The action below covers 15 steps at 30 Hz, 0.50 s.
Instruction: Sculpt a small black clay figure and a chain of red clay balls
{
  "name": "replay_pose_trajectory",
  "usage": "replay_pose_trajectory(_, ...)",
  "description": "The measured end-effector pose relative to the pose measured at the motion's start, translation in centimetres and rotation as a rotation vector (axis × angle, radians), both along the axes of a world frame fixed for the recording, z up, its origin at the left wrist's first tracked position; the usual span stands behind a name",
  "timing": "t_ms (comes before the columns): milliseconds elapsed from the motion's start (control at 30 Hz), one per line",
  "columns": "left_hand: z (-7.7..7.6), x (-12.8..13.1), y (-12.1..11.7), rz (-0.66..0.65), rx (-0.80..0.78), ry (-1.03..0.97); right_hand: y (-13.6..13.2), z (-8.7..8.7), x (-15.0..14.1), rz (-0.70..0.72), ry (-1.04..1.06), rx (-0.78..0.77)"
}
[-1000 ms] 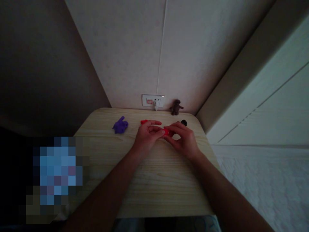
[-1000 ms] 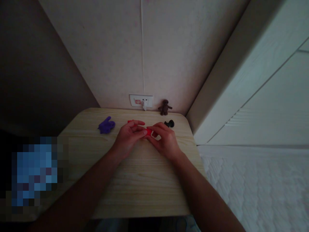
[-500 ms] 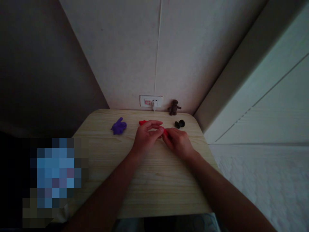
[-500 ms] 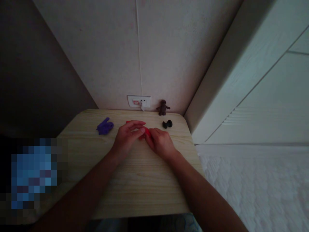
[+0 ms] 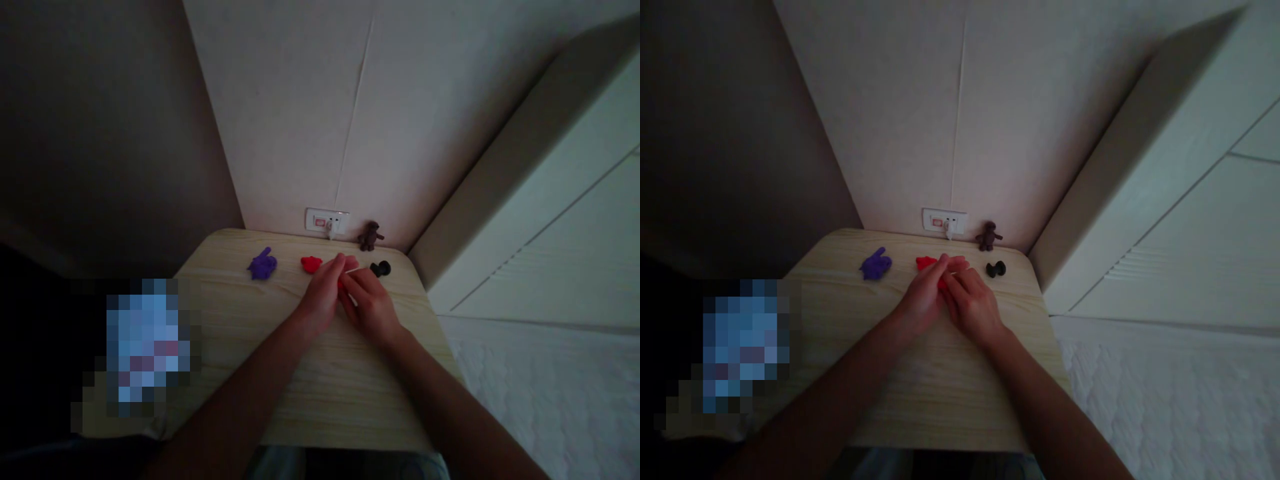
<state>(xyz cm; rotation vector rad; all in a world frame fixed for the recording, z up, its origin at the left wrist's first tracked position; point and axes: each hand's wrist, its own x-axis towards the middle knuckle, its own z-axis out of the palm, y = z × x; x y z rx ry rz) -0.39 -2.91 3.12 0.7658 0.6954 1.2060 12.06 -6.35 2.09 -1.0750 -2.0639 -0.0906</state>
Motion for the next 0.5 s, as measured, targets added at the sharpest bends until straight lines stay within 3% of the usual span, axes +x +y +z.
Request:
replay_pose_trajectory(100,1.6,0.3,-0.2,0.027,0.018,-0.008,-0.9,0.9,-1.1,0.074,0.047,0.003)
replay_pose_trajectory(200,3.9,0.7,-0.1,-0.029,0.098,-0.046,-1.2,2.6,-1.2,0.073,0.135,-0.002)
replay_pose_trajectory(300,6.4,1.7,0.4,-0.026,0.17,-0.097,-0.4,5.6,-0.5,-0.024,0.255,0.028)
replay_pose_trajectory(400,8.6,3.1,1.1,-0.002,0.225,-0.127,1.1,9.1,-0.1,-0.169,0.367,0.165)
replay_pose_trajectory(500,10.4,4.1,1.4,-0.056,0.336,-0.14,2.7,11.6,-0.7,-0.181,0.394,0.295)
